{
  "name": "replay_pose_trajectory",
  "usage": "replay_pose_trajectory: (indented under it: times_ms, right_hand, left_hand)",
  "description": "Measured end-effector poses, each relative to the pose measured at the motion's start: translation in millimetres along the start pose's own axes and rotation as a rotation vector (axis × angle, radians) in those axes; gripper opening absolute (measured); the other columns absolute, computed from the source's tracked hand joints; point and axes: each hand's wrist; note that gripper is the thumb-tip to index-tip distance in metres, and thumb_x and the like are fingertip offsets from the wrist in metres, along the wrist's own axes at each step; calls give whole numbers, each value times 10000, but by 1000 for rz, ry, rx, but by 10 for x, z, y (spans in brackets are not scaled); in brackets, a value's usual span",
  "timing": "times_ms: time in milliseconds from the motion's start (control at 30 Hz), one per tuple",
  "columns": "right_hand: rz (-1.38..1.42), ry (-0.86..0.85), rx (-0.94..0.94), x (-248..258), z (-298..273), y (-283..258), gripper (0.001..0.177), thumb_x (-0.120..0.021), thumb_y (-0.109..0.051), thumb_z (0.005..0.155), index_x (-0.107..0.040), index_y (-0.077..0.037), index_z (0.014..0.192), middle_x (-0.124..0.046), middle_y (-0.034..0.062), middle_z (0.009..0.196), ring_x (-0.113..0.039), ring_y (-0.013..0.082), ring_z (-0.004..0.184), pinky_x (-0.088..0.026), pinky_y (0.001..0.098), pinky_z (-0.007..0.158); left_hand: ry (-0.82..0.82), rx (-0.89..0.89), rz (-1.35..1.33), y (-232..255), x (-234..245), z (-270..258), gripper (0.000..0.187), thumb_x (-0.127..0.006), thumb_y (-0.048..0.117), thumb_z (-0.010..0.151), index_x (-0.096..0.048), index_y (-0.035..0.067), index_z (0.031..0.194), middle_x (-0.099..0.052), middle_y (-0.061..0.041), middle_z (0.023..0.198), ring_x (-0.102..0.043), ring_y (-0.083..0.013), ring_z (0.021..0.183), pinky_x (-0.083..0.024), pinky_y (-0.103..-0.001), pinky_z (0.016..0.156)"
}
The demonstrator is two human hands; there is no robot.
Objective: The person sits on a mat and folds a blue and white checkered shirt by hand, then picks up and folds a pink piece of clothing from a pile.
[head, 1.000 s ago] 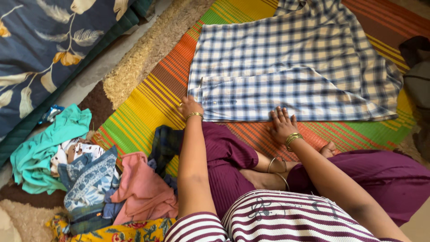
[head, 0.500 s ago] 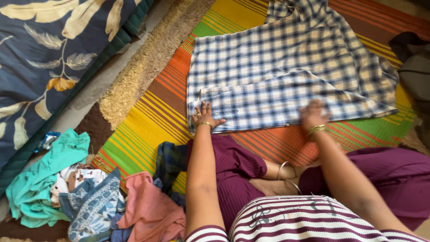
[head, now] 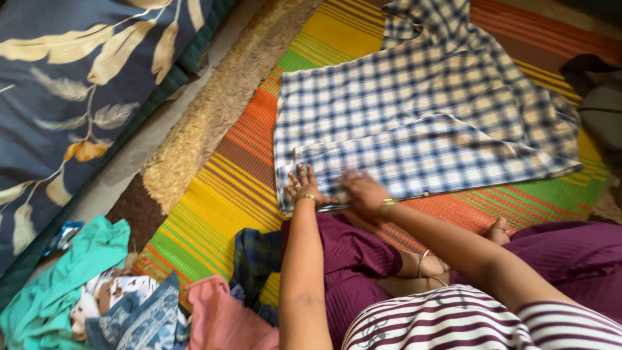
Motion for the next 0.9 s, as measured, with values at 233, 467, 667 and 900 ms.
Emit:
replay_pose_trajectory:
  times_ms: [233,467,667,900]
  right_hand:
    - [-136,-20,87,201,281,25,761,-200,-622,993,-113,-190,1614,-61,22,1692,-1,181,1546,4,441,1239]
    - [85,-234,-537,790,-266,1107,709,-331,-577,1073,-417,-55,1544,-506,119,1569,-457,228,1470,-340,356,1265]
    - [-28,380,-671,213,-923,2832,716,-189,-512,1015,-68,-111,1596,29,73,1686,45,263,1526,4,494,1190]
    - [107,518,-705,-104,-1040,2906,761,-308,-528,1019,-173,-76,1616,-72,111,1714,-22,264,1585,10,508,1253]
  left_hand:
    - [-62,48,23,69,119,-178,1616,-791,838,546,307,250,1574,361,-72,1649,327,-368,1517,92,-607,1211]
    - [-39,56,51,83,153,-234,1643,-762,883,502,309,244,1572,335,-66,1667,296,-360,1525,91,-596,1223]
    - [-45,69,86,100,133,-188,1673,-754,910,468,305,236,1575,338,-76,1666,284,-364,1525,70,-588,1229]
    - [-11,60,52,58,66,-136,1682,-768,899,453,286,235,1583,343,-63,1664,297,-370,1520,85,-586,1223]
Point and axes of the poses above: each hand's wrist, its own z-axis towards the middle knuckle, its own x-axis out of the back of the hand, y = z × x
